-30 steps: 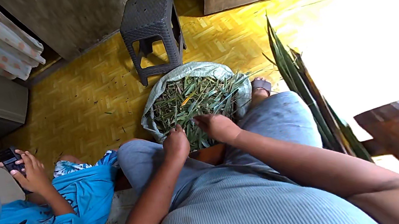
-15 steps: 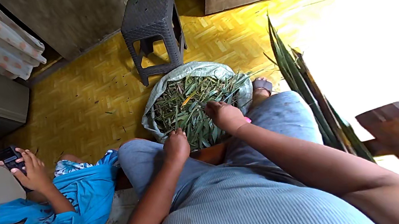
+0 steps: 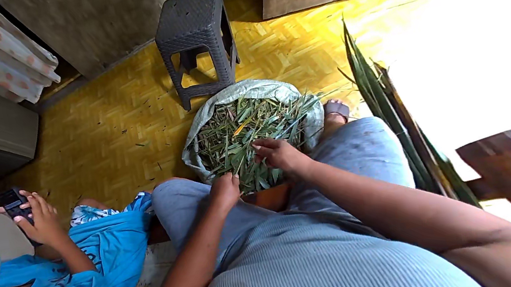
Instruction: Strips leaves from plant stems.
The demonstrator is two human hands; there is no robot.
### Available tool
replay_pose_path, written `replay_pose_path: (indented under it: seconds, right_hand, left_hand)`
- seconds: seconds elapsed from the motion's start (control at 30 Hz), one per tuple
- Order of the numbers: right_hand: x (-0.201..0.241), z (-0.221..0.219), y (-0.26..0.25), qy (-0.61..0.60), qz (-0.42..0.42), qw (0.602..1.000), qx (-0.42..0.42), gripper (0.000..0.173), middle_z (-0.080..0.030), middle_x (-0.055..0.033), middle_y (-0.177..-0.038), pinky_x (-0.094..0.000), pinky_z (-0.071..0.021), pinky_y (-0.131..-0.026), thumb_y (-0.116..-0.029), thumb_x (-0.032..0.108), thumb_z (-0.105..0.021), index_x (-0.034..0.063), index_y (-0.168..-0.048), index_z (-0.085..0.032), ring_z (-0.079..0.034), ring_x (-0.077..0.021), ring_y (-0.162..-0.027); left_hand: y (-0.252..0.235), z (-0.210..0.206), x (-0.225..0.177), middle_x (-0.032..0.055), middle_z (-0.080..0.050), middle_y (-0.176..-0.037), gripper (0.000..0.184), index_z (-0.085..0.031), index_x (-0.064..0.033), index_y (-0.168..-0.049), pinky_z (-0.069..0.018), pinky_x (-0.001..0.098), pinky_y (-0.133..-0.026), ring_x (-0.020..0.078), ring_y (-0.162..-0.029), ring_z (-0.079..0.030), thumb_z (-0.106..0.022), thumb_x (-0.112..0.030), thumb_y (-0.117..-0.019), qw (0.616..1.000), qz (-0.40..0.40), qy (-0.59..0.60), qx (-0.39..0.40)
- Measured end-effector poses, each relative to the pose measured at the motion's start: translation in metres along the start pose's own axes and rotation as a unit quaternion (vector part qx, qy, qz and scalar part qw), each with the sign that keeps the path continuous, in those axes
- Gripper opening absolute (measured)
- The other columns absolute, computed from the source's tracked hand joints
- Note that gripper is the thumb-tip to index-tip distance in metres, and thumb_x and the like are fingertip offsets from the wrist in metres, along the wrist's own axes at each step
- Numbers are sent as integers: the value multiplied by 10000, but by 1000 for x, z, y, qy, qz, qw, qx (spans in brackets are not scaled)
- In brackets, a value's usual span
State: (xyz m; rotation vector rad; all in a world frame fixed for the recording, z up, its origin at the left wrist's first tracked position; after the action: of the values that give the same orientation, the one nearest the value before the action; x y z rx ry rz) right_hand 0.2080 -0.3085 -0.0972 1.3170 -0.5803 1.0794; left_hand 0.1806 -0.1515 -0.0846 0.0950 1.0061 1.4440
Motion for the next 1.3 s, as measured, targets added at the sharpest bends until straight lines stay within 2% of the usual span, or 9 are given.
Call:
replay_pose_path:
  seconds: [0.07, 0.17, 0.47, 0.63, 0.8, 0.93, 1.07, 1.17, 1.3]
  right_hand:
    - [18, -13, 14, 138, 66, 988, 25, 396, -694, -212, -1164, -528, -521, -932, -1120, 258, -448, 45, -1434, -559, -680, -335, -1013]
    - [30, -39, 34, 240, 138, 959, 57, 400, -673, -229, -1265, -600, -477, -1028, -1114, 263, -451, 45, -1418, -592, -657, -398, -1161]
    - [33, -39, 32, 395, 102, 913, 20, 427, -658, -221, -1298, -619, -474, -1015, -1123, 318, -393, 88, -1427, -587, -633, -424, -1207]
    - [37, -31, 24, 454, 95, 886, -4, 408, -648, -220, -1310, -608, -447, -1040, -1113, 318, -426, 89, -1403, -598, -607, -419, -1243]
    - [29, 10, -4, 431, 50, 898, -69, 397, -622, -274, -1324, -685, -450, -987, -1106, 284, -450, 64, -1408, -587, -592, -489, -1231]
    - [25, 40, -12, 357, 37, 926, -112, 445, -606, -287, -1344, -718, -474, -941, -1127, 329, -383, 49, -1421, -566, -610, -526, -1188]
    - [33, 7, 11, 322, 107, 939, -52, 409, -648, -264, -1289, -686, -495, -953, -1121, 286, -418, 44, -1403, -590, -648, -487, -1145]
    - [32, -23, 25, 340, 93, 936, 16, 415, -641, -230, -1323, -652, -496, -976, -1121, 304, -418, 77, -1427, -581, -650, -447, -1166]
    - [32, -26, 19, 410, 95, 907, -2, 419, -642, -229, -1318, -630, -477, -1003, -1121, 317, -408, 89, -1425, -583, -632, -438, -1201]
  left_hand:
    - [-3, 4, 1, 209, -685, -1054, 427, -616, 62, -1227, -527, 450, -913, 284, -955, -673, -333, -248, -1144, 1000, 13, 4, -10]
    - [-8, 7, 1, 195, -690, -1056, 403, -634, 50, -1216, -537, 438, -895, 260, -931, -680, -364, -239, -1135, 999, 24, 9, -23]
    - [-1, 9, -19, 249, -669, -1180, 403, -638, 44, -1204, -498, 541, -1007, 369, -1165, -646, -366, -245, -1135, 996, 18, -72, -45]
    - [5, 11, -22, 226, -658, -1285, 402, -604, 7, -1337, -503, 543, -1027, 371, -1235, -631, -367, -243, -1129, 986, 26, -145, -73]
    - [5, 12, -23, 223, -644, -1309, 410, -597, 2, -1359, -504, 524, -1034, 355, -1236, -631, -357, -241, -1132, 984, 19, -155, -81]
    - [3, 15, -19, 229, -626, -1333, 422, -557, -7, -1410, -509, 529, -1023, 363, -1229, -634, -345, -248, -1136, 984, 28, -152, -83]
    - [-2, 16, -19, 240, -601, -1371, 435, -502, -22, -1479, -517, 543, -1008, 384, -1219, -635, -352, -241, -1135, 982, 31, -160, -95]
    - [-2, 16, -23, 238, -593, -1379, 425, -496, -34, -1490, -534, 540, -977, 388, -1192, -647, -387, -220, -1124, 978, 29, -176, -107]
    - [-1, 15, -25, 236, -607, -1340, 398, -526, -23, -1451, -539, 531, -968, 385, -1186, -645, -410, -204, -1116, 975, 16, -188, -118]
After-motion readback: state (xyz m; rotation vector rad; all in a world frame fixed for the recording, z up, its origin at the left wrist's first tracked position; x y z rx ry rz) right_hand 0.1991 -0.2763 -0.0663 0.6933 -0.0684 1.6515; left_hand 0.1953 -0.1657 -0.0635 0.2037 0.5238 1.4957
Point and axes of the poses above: each hand's wrist, its own y-axis away from the middle knuckle, its own z-axis out of the back of the hand, x = y × z, the point moved 10 cm from there along -y, towards the middle knuckle
